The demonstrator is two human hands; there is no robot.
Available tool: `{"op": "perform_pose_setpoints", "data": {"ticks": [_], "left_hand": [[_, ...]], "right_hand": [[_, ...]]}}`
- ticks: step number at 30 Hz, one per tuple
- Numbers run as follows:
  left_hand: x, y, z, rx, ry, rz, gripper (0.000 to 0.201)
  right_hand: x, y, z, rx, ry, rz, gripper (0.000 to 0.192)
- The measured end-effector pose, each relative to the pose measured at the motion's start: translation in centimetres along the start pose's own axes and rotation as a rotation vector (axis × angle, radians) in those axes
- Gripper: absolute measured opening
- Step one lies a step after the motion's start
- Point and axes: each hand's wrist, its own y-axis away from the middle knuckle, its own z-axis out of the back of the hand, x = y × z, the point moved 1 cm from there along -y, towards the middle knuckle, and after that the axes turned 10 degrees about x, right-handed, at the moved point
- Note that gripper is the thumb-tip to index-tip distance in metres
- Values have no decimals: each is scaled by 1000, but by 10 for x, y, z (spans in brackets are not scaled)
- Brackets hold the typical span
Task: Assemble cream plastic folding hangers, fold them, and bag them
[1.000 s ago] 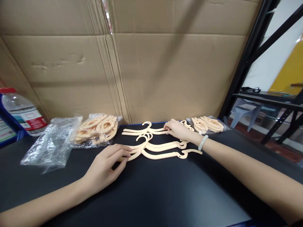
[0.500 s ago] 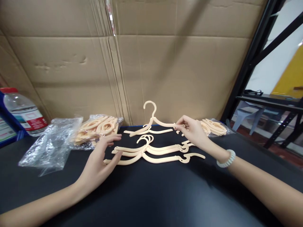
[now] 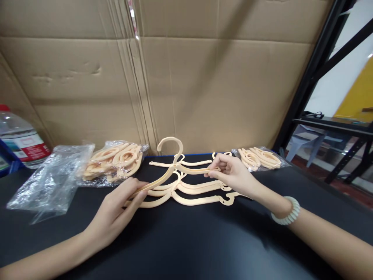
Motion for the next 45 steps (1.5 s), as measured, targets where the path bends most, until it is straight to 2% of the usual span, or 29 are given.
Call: {"op": "perform_pose_setpoints", "data": {"ticks": [3,5,6,9,11,13,21,24,28,30,32,34,35,39,42,45], "left_hand": [[3,-2,-1,9,102,117,21],[5,-4,-1,10,161,188,25],[5,-5,-1,17,179,205,26],[6,-7,0,27,195,216,28],[5,-7,0,27,196,211,29],[4,-7,0,28,199,208,30],[3,-7,0,30,182,221,31],[1,-9,1,22,173,218,32],[-1,-8,2,12,172,205,30],[-1,-7,3,6,168,206,29],[0,-6,3,5,169,206,28],[1,-6,2,4,175,204,27],[2,-6,2,6,179,204,26],[5,-7,0,31,197,211,25],[7,-8,0,43,205,215,24],[7,-9,0,48,200,212,26]], "right_hand": [[-13,-9,21,-35,92,40,21],[-26,-16,39,-126,315,59,26],[-32,-19,46,-129,472,56,27],[-50,-26,59,-20,690,54,16],[-58,-28,60,64,737,66,11],[-63,-29,57,106,783,70,14],[-66,-31,46,40,815,75,20],[-61,-27,50,-61,764,73,18],[-44,-18,56,-314,655,45,24],[-31,-10,52,-436,446,22,25],[-20,-1,44,-504,109,-15,24],[-12,7,32,-504,-181,-65,24],[-10,11,25,-488,-253,-93,24],[-11,19,10,-476,-374,-179,23],[-17,19,10,-461,-448,-173,29],[-23,19,13,-379,-488,-191,39]]}}
